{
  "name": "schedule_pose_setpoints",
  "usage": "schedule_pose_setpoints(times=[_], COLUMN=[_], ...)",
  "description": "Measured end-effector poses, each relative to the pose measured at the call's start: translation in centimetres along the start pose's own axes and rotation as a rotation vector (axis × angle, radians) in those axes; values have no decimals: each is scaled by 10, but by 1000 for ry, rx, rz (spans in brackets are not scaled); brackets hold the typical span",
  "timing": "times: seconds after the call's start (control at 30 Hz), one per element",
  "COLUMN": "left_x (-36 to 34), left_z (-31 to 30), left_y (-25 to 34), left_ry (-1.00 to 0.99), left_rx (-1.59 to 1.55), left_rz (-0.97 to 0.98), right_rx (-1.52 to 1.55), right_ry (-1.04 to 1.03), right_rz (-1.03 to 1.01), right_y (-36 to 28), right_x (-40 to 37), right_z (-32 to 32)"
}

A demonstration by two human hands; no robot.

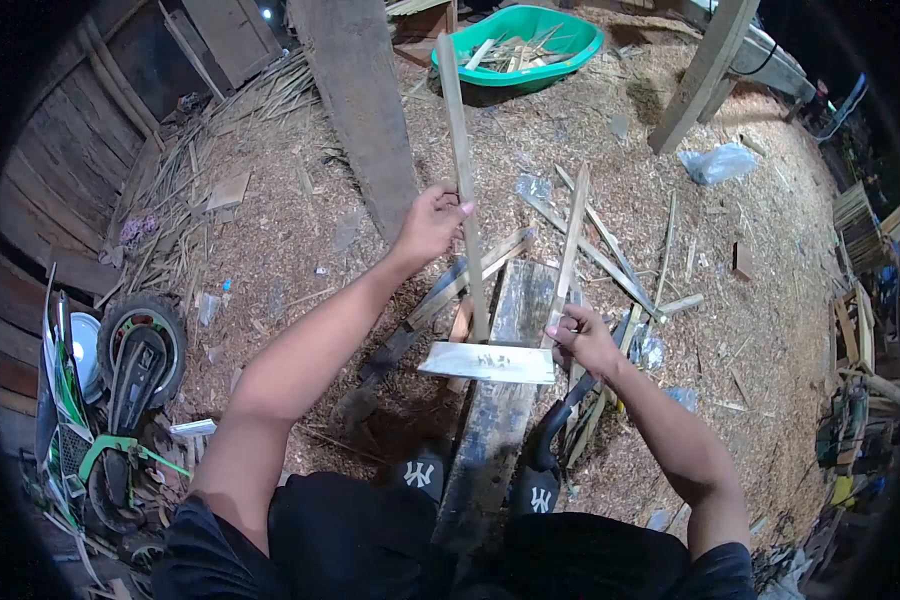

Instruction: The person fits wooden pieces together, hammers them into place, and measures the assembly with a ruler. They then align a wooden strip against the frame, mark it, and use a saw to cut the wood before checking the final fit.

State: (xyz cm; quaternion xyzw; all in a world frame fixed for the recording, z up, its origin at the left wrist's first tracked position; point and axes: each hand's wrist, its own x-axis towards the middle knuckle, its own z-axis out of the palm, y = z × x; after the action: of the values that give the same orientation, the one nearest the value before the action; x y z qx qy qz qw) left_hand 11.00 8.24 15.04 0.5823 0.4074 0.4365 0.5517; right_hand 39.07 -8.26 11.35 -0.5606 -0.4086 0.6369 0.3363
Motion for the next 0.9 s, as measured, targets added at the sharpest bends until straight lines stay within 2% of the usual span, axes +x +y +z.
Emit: schedule_pose_setpoints(times=[0.03,0.1,0.23,0.37,0.7,0.9], left_x=[-2,-10,-25,-32,-44,-47], left_z=[6,20,43,53,62,61], left_y=[3,10,18,21,21,17], left_ry=[11,-118,-239,-362,-469,-460], left_rx=[-7,-43,-17,-18,42,45], left_rz=[10,-24,-131,-164,-254,-305], right_rx=[-14,82,58,-29,-56,-77], right_ry=[-4,-85,-67,-43,-47,-55], right_rz=[-5,-56,-136,-157,-135,-140], right_y=[0,2,-38,-35,-51,-56], right_x=[1,5,-7,10,9,7], right_z=[0,0,16,2,-2,2])
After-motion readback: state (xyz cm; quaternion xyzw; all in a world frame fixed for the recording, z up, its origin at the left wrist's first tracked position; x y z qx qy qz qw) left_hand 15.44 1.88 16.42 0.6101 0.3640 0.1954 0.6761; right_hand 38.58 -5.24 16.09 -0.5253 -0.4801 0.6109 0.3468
